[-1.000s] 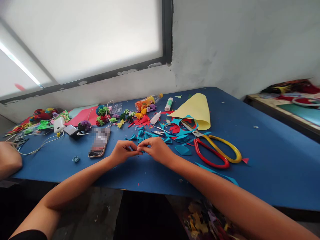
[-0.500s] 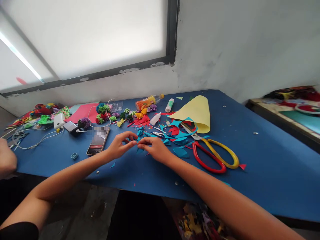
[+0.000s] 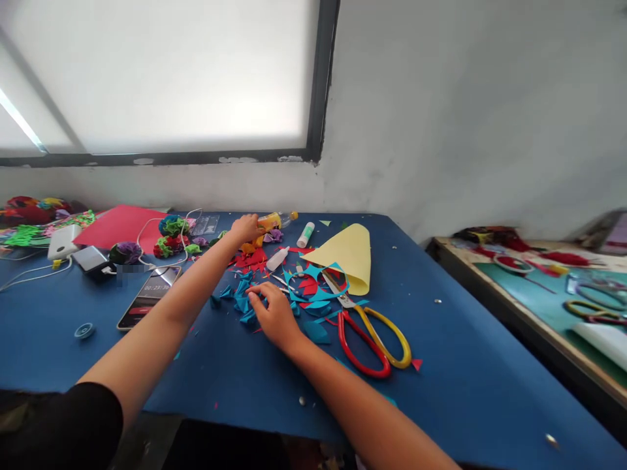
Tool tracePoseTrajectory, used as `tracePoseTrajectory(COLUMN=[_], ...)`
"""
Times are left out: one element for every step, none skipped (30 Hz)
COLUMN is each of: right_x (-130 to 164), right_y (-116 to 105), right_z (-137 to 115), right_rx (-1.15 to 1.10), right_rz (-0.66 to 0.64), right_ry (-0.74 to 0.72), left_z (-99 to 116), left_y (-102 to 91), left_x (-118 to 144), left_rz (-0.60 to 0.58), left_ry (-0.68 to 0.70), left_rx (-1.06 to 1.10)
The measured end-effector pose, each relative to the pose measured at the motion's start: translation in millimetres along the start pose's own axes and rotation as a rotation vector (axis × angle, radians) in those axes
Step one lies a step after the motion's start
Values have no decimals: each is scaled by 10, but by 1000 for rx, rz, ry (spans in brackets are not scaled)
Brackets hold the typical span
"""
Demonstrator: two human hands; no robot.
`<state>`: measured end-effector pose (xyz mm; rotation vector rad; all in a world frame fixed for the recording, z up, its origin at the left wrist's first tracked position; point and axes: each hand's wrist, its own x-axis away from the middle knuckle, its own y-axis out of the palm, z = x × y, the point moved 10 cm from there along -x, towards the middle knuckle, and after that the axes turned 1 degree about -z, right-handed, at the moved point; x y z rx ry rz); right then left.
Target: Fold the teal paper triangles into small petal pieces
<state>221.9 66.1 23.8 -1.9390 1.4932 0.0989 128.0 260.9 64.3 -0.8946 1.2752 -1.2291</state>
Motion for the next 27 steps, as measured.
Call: tracePoseTrajectory(right_x=[0,2,5,6,2,-9,-28,-56,-89,-126,-160,-186,-205,-207,-186,-169,-160,-161,-175,-194,-210,-218,-216,-209,-203,-203,-208], right_y=[-1,7,19,25,16,-17,-74,-162,-281,-416,-579,-759,-924,-1094,-1261,-1370,-1428,-1440,-1408,-1344,-1262,-1181,-1116,-1069,-1027,-985,-937], right_z=[-8,-13,-14,-13,-14,-16,-16,-12,0,25,57,96,144,189,231,272,306,325,330,324,314,309,313,325,343,367,391], right_rx=[17,31,41,45,42,35,26,16,6,-2,-21,-47,-66,-77,-97,-132,-148,-128,-72,12,113,215,307,382,434,466,482], right_rz=[-8,-21,-35,-46,-47,-34,-11,26,75,126,192,272,338,422,523,586,614,608,565,499,421,349,294,255,217,176,128], right_ry=[-23,-43,-57,-68,-75,-80,-79,-73,-56,-29,2,35,74,108,133,153,174,196,218,239,259,281,307,336,362,381,389], left_z=[-32,-62,-91,-115,-131,-134,-123,-97,-55,-1,59,125,186,252,336,387,416,417,392,354,315,284,258,241,231,225,220], left_y=[47,81,99,95,74,36,-11,-63,-111,-152,-185,-209,-226,-237,-247,-260,-273,-293,-319,-324,-322,-316,-304,-289,-274,-258,-236], left_x=[-64,-117,-161,-196,-221,-236,-239,-226,-195,-141,-58,55,201,375,575,787,998,1197,1374,1525,1653,1761,1850,1926,1991,2047,2095], left_rz=[-15,-26,-30,-26,-12,7,29,51,67,75,76,69,57,40,18,5,1,11,34,45,57,71,86,96,103,99,78], left_ry=[-20,-39,-58,-76,-91,-101,-105,-100,-87,-67,-42,-10,20,60,128,172,204,221,222,218,218,226,235,247,255,255,247], left_rx=[11,20,28,34,40,46,53,63,76,90,105,124,140,162,201,193,146,84,23,-37,-90,-134,-166,-185,-190,-183,-164])
